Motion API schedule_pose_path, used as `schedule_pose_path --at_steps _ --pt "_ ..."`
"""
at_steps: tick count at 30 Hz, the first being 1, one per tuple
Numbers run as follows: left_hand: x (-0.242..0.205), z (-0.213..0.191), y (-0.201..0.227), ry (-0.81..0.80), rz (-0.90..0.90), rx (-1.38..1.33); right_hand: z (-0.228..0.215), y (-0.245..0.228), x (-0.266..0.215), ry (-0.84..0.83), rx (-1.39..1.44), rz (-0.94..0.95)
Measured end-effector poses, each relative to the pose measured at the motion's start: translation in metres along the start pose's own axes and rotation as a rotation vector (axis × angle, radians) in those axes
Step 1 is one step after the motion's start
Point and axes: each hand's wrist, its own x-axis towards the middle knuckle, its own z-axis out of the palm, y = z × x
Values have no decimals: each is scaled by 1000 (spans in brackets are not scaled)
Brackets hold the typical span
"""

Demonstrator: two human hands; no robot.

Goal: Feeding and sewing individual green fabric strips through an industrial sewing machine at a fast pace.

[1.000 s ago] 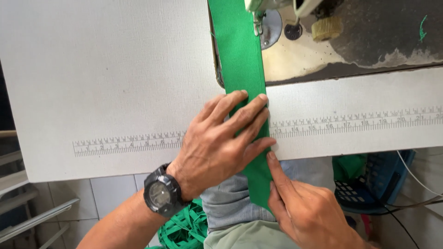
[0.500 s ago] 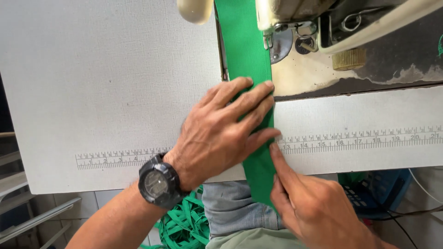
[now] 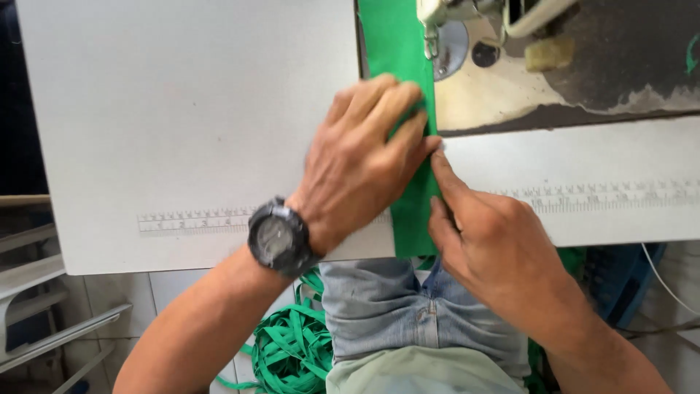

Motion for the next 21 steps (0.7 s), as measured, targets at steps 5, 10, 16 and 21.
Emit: schedule_pose_path --at_steps 5,10,16,21 --pt "-30 -10 36 -105 -54 -27 13 -12 -36 128 -102 -50" --pt "-34 -16 33 -161 -22 -5 16 -17 -48 164 -124 -61" --pt "-37 -13 27 -236 17 68 16 -17 -50 162 -134 -31" --pt "-37 -14 26 -212 9 41 16 -17 -50 167 -145 -47"
